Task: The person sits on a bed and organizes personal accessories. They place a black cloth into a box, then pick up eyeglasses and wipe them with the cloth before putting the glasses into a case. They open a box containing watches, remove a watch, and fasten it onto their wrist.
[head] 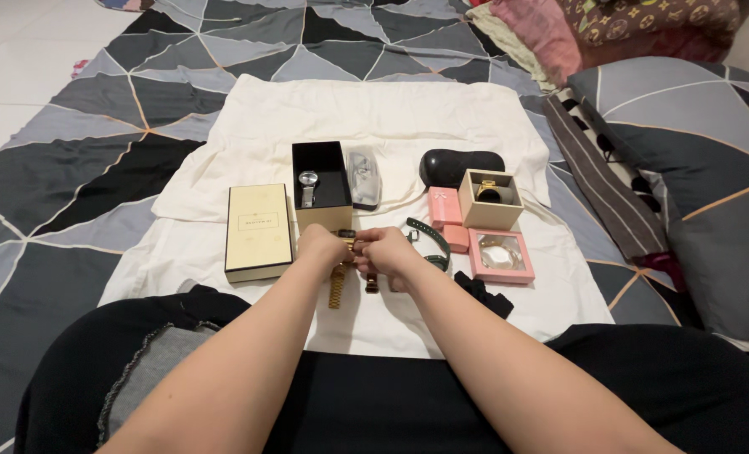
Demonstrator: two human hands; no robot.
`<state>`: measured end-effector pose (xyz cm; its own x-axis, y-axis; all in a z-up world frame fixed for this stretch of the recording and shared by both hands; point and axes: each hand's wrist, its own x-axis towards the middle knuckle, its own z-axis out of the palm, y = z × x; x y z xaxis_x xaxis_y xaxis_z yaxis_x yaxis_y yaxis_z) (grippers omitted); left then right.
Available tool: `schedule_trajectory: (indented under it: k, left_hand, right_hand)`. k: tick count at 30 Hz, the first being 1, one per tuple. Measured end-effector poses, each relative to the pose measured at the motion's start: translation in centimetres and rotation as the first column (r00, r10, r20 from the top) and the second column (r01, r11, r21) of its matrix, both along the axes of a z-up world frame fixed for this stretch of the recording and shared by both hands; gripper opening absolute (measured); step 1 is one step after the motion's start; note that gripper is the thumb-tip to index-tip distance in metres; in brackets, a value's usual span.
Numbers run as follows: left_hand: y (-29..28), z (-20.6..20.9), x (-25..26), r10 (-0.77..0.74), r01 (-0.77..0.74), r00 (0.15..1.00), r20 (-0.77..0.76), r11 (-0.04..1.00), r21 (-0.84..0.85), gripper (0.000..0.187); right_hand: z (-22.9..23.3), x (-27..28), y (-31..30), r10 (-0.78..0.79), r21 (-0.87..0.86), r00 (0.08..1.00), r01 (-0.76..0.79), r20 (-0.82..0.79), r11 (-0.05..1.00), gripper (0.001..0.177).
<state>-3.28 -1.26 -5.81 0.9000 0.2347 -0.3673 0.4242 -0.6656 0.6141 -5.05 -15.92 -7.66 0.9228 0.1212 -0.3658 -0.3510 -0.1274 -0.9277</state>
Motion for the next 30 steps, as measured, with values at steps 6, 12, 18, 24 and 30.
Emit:
schedule_trajectory:
  k: [6,12,18,24,30]
  left_hand:
    - [1.2,3.4,0.3,-0.193,0.179,0.979,0.064,0.966,0.185,0.030]
    - [2.4,4.7,7.1,-0.018,0.002,0.916,0.400,0.999,0.041,0.023]
    - [1.7,0.3,14.7,-0.175,0.112,0.959,0.221,0.957,0.268,0.028]
    - [-0.2,-0.1,17.4,-0.239,0.239,0.970,-0.054,0.878,0.414,0.038]
    - [-0.5,0.2,15.6,-0.178,0.139,0.980,0.091,0.933,0.332,0.048]
  right_hand:
    - [1.9,-1.8,0.9,0.049,-0.271,0.992,-0.015,0.119,0.962,0.040]
    - [2.9,-1.7,1.0,-0.038,-0.113,0.991,0.052,0.129,0.992,0.042]
    - [2.0,-1.0,0.2,0.017,-0.011,0.981,-0.016,0.194,1.000,0.039]
    - [2.0,-0.9,-0.7,0.042,0.025,0.983,-0.047,0.181,0.999,0.033]
    - [2.2,-0.7,-0.6,0.024,0.021,0.988,-0.027,0.155,0.999,0.033]
